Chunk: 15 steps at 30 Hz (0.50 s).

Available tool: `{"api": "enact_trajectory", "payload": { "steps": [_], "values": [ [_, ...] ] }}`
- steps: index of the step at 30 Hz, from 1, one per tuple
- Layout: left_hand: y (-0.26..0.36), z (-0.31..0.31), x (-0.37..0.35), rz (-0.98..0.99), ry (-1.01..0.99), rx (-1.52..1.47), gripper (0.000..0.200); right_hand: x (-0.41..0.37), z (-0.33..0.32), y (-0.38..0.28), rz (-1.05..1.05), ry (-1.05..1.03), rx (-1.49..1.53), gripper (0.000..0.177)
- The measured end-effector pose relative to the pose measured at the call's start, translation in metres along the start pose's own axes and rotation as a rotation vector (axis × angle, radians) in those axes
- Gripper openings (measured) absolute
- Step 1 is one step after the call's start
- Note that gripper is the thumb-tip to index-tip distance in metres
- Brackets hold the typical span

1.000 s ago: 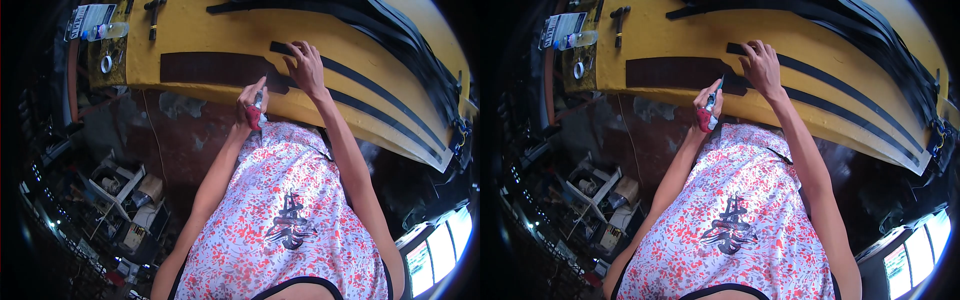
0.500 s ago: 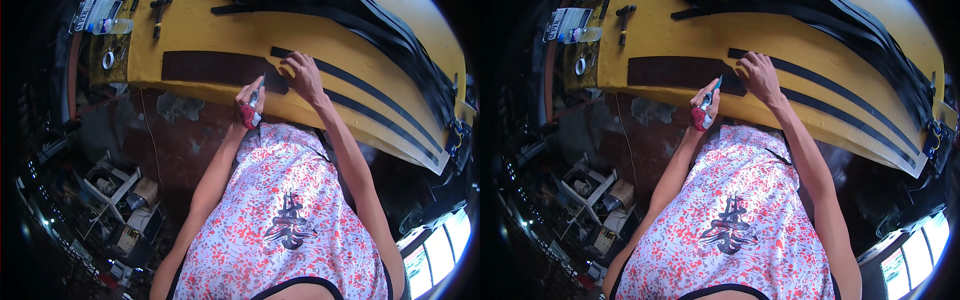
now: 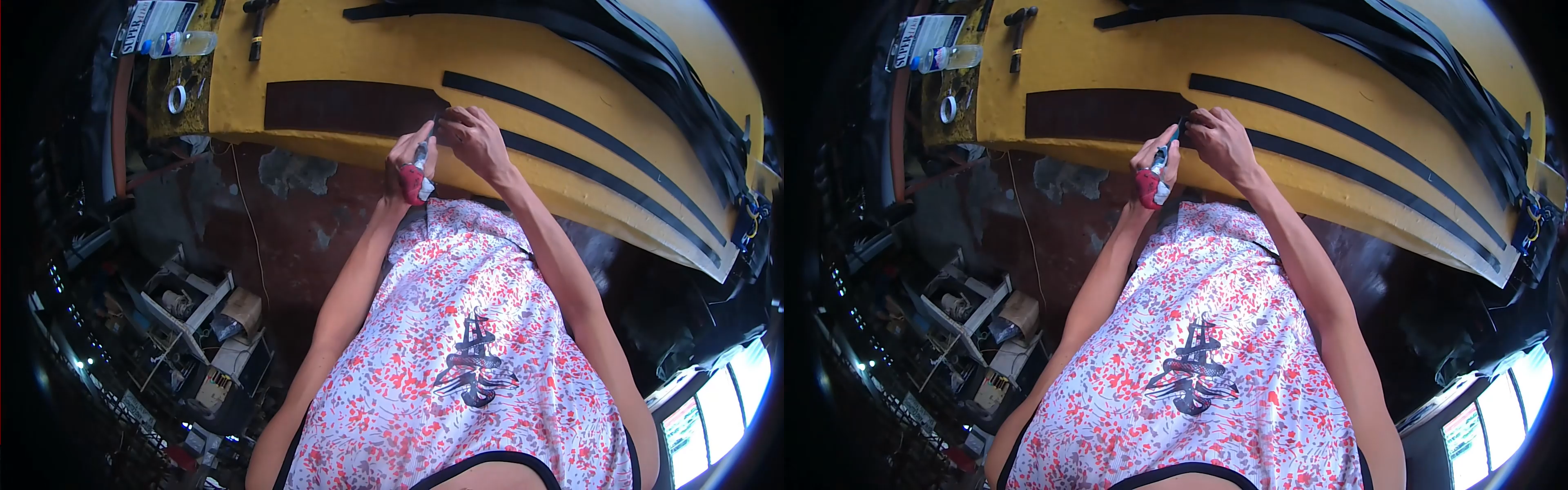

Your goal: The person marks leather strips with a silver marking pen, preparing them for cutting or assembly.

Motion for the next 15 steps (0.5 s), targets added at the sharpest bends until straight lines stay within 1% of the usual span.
{"api": "enact_trajectory", "payload": {
  "steps": [9,11,15],
  "values": [
    [0.0000,0.0022,-0.0008,0.006,-0.012,0.013,0.024,-0.0024,0.0018,-0.0055,-0.026,0.021,-0.052,0.017],
    [-0.0026,0.0035,-0.0016,-0.036,-0.035,0.004,0.024,-0.0025,0.0012,-0.0069,-0.034,0.022,-0.057,0.018],
    [-0.0028,0.0042,-0.0018,-0.023,-0.034,0.012,0.024,-0.0040,0.0019,-0.0094,-0.064,0.019,-0.093,0.020]
  ]
}}
Point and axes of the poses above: each hand's wrist, its own x-axis towards the middle knuckle, its own z-axis out of the palm, y = z × x, the point moved 9 cm from there along x, towards the middle knuckle, and after that the axes turned 7 degrees about z, right-handed, at the moved point
